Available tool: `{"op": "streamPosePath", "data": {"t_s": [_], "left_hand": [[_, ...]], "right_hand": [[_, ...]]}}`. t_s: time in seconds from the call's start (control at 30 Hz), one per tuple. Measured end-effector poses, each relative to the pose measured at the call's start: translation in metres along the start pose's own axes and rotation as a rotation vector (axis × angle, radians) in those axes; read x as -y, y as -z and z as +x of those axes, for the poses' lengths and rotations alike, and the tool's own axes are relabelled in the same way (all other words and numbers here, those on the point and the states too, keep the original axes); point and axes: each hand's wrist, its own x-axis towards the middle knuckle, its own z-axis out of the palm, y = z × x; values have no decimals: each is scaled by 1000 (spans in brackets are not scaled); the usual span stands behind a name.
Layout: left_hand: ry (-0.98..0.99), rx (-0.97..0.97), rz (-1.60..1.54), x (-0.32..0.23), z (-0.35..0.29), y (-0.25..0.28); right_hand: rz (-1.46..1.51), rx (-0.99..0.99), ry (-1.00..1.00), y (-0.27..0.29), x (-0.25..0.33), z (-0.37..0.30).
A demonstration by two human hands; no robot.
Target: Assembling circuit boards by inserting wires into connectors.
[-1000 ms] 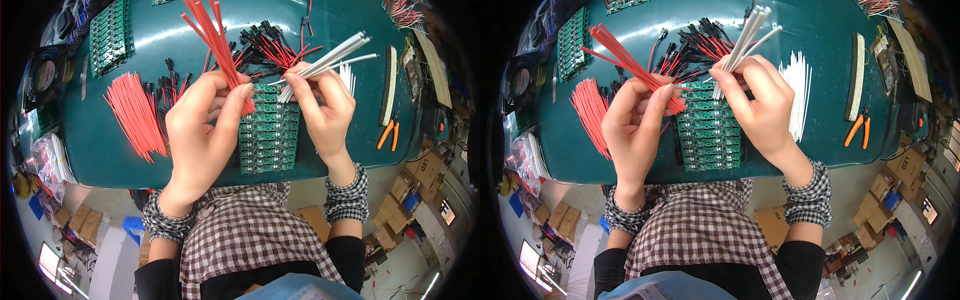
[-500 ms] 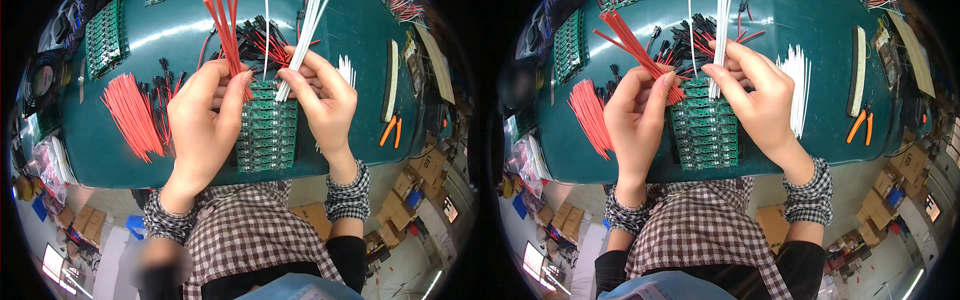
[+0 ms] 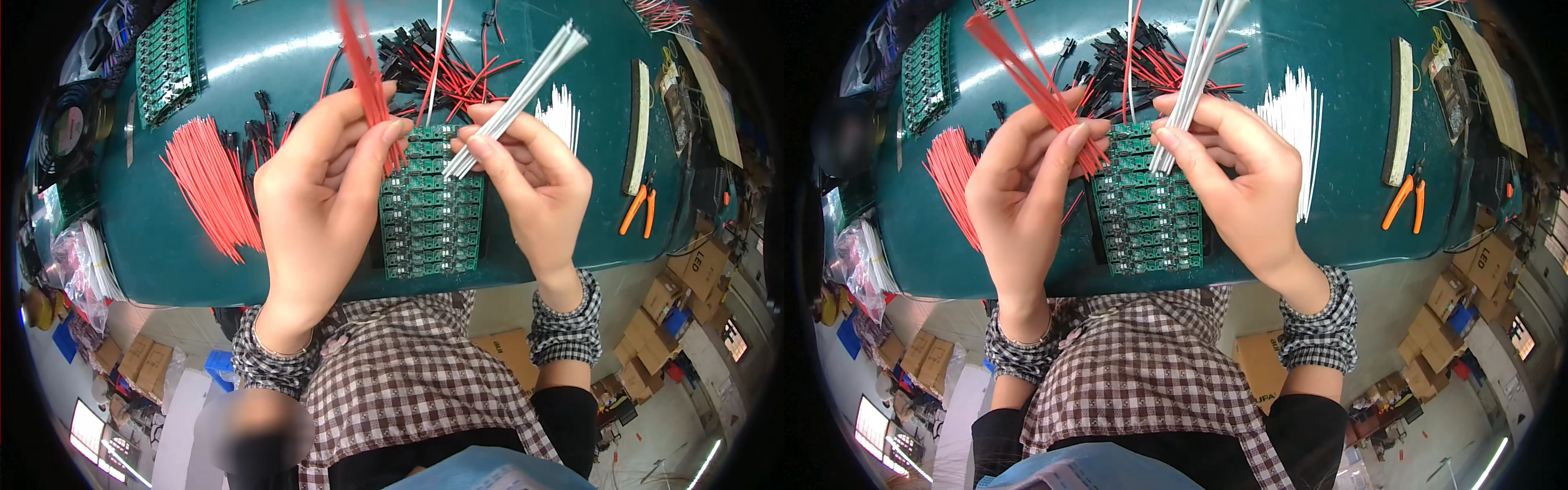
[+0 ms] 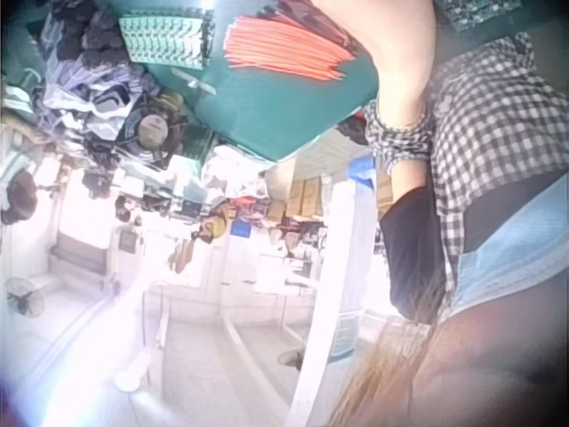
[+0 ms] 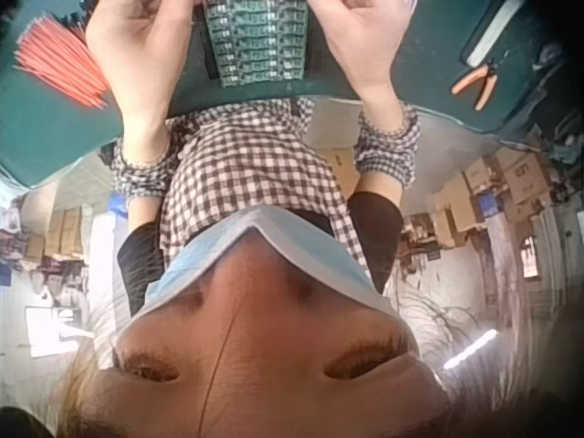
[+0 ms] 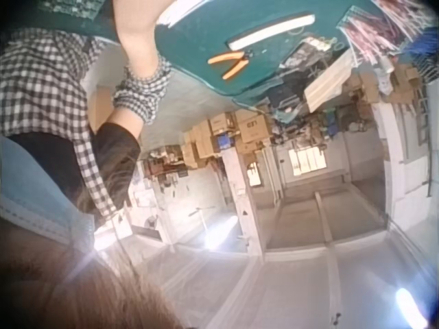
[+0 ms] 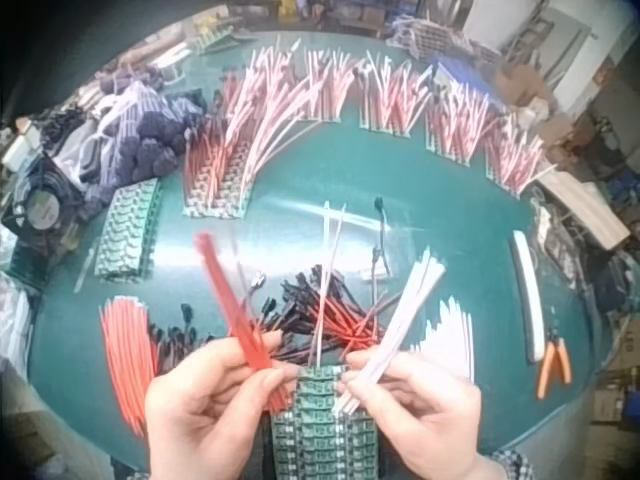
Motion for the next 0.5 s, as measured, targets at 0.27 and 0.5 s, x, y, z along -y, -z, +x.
{"op": "streamPosePath", "data": {"t_s": [0.27, 0.5], "left_hand": [[-21, 54, -8, 3, -5, 10], [-33, 65, 182, -1, -8, 13]], "right_hand": [[-162, -85, 228, -3, -6, 0], [-251, -129, 339, -3, -11, 2]]}}
